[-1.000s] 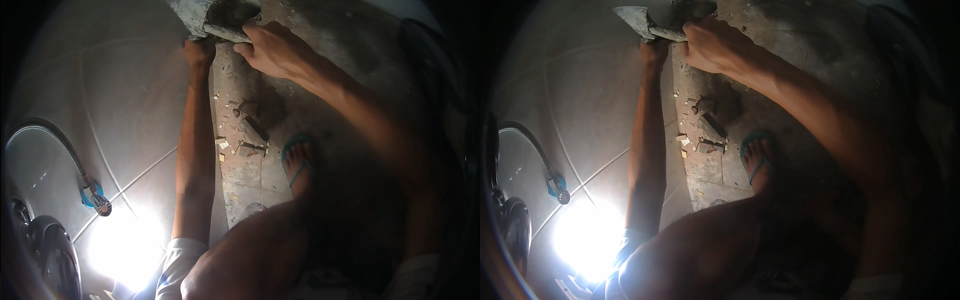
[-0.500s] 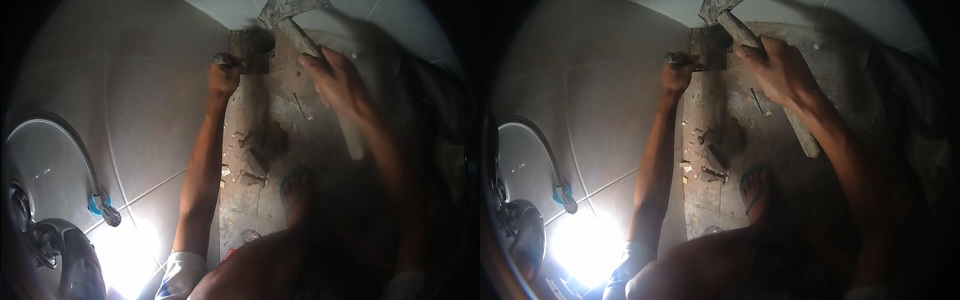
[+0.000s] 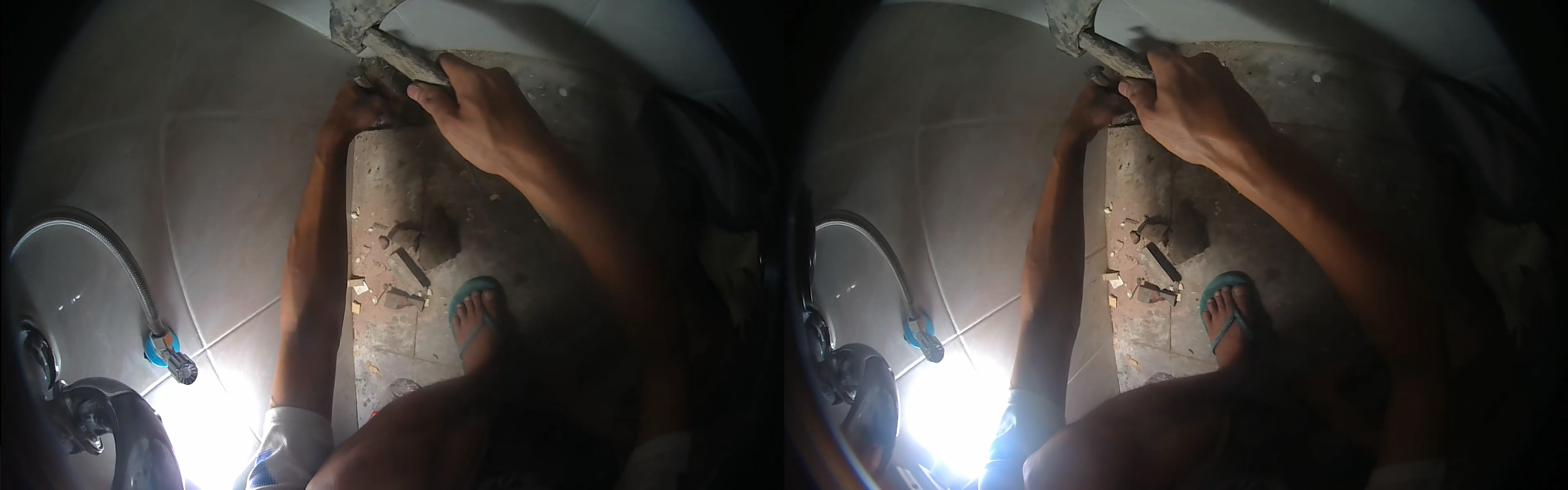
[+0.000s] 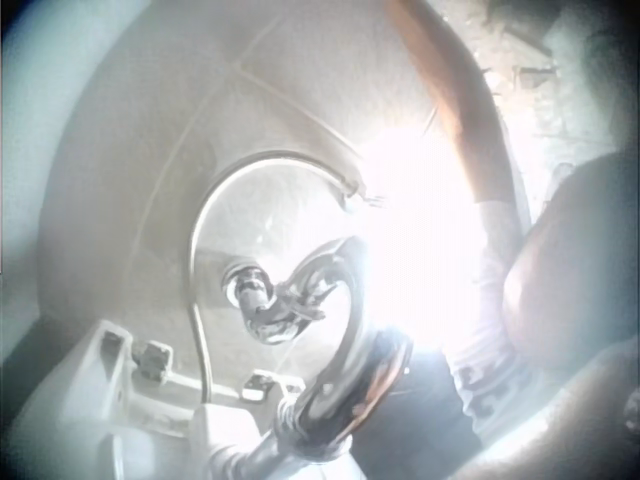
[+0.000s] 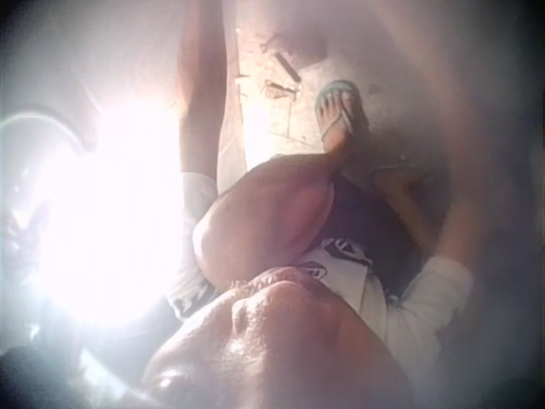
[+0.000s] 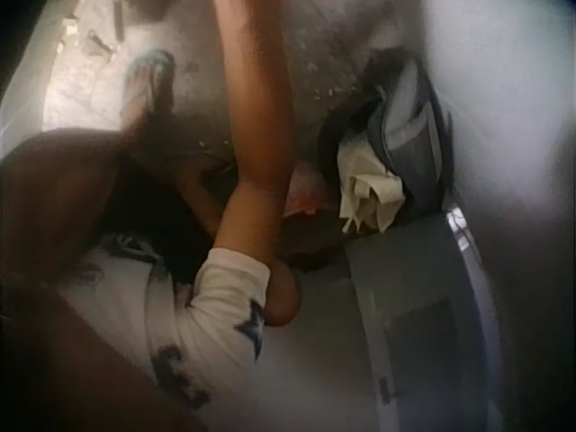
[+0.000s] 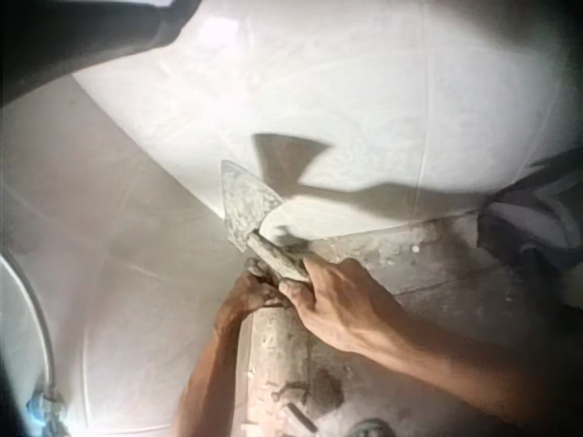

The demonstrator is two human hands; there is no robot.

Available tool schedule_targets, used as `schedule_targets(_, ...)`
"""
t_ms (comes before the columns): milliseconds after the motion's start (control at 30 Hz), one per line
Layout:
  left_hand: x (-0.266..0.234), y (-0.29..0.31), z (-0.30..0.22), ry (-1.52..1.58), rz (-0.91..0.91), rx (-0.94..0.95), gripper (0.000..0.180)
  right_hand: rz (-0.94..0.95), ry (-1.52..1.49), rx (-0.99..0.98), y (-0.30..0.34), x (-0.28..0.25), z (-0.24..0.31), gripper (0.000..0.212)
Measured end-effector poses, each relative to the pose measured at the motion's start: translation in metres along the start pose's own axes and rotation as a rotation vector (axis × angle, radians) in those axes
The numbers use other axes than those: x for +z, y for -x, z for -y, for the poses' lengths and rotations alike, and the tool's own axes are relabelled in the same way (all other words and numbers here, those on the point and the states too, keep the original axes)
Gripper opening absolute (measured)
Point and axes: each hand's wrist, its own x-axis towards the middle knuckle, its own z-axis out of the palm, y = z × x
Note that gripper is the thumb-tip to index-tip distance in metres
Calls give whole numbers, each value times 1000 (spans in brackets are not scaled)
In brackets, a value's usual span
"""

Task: The person uses a trowel and a chisel to remove material from a floor corner near a drain and picks up debris by hand.

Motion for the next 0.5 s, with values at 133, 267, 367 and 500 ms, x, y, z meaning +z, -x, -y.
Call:
schedule_targets(133, 22, -4, -8, -73, 56, -34, 36, -28, 77, -22, -9, 20, -18, 39)
schedule_targets(267, 20, -2, 14, 75, -26, 18, 38, -91, 22, -5, -4, 11, -2, 38)
schedule_targets(367, 25, -1, 10, 10, -4, -15, 31, 30, 187, 96, -3, 15, -19, 33)
schedule_targets(500, 23, 10, 8, -126, -91, 51, 25, 148, 112, 175, 3, 13, -9, 34)
